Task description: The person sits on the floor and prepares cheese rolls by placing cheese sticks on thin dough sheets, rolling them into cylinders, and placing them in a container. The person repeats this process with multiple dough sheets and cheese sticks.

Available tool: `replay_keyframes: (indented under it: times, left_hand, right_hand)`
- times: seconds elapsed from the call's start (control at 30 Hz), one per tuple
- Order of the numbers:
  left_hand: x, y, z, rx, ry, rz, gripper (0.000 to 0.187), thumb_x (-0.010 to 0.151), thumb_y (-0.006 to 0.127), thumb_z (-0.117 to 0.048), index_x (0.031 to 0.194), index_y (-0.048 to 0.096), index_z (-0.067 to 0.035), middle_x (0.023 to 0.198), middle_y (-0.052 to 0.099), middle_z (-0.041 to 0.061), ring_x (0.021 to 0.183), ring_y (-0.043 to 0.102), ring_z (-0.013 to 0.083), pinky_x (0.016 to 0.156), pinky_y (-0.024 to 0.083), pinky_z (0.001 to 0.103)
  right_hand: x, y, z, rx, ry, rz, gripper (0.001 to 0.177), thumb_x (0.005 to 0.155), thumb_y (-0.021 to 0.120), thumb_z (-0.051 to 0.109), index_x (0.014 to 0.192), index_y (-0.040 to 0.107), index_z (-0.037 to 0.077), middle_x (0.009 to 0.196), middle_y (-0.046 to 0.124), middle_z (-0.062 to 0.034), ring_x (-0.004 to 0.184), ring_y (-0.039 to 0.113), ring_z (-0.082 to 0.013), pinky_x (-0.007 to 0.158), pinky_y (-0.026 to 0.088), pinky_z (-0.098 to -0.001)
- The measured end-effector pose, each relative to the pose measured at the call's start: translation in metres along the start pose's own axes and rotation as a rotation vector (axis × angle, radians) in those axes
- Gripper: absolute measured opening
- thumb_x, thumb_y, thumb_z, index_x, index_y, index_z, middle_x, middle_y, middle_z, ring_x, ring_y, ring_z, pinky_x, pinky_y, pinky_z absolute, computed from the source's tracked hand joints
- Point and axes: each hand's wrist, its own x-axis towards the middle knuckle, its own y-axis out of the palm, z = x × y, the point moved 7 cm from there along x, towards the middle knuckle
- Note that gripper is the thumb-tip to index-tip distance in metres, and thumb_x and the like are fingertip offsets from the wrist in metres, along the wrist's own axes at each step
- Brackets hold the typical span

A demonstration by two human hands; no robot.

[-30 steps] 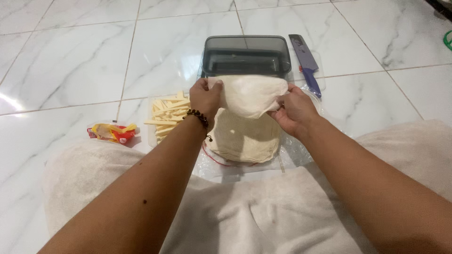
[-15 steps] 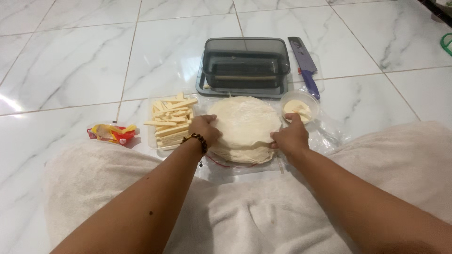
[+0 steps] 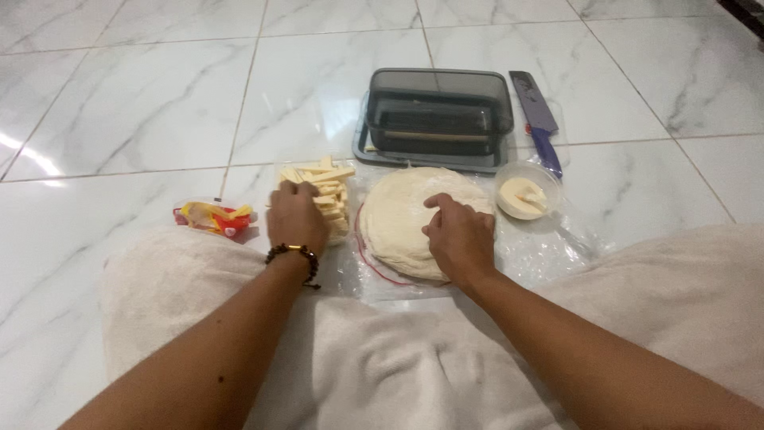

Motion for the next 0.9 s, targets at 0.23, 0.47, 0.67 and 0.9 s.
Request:
replay_keyframes:
  times: [0.23,0.47,0.67,0.9]
  left_hand:
    - [0.008,-0.009,0.035,0.215,-0.076,0.062,0.02,0.09,0.067,-0.008,0.104,0.077,-0.018,0.108,0.072,0.003,0.118,0.053,0.0265,0.101,0.039,0.045]
    - [0.01,-0.013,0.022,0.423,0.044,0.118,0.012,0.094,0.063,-0.013,0.097,0.075,-0.014,0.1,0.072,0.005,0.11,0.055,0.0241,0.096,0.039,0.043]
    - [0.005,-0.02,0.014,0.513,0.099,0.11,0.011,0.092,0.064,-0.012,0.095,0.075,-0.015,0.102,0.069,0.006,0.107,0.054,0.0245,0.093,0.038,0.042]
    - [0.005,-0.018,0.015,0.525,0.074,0.193,0.01,0.096,0.064,-0.013,0.101,0.073,-0.013,0.099,0.07,0.007,0.107,0.056,0.0239,0.098,0.038,0.044]
  right_hand:
    - [-0.007,0.008,0.02,0.002,-0.135,0.026,0.018,0.091,0.068,0.02,0.105,0.075,0.012,0.083,0.073,-0.001,0.091,0.063,-0.0195,0.096,0.036,-0.0426]
    - [-0.007,0.013,0.018,-0.035,-0.114,0.082,0.018,0.091,0.067,0.02,0.105,0.075,0.012,0.087,0.074,-0.0015,0.095,0.063,-0.02,0.098,0.036,-0.0428]
    - [-0.007,0.014,0.022,-0.021,-0.139,0.078,0.018,0.091,0.067,0.02,0.105,0.076,0.012,0.088,0.076,-0.002,0.097,0.064,-0.021,0.098,0.038,-0.044]
    - [-0.003,0.012,0.023,-0.006,-0.163,0.046,0.018,0.089,0.069,0.021,0.103,0.077,0.012,0.089,0.076,-0.002,0.097,0.064,-0.0224,0.097,0.04,-0.0451]
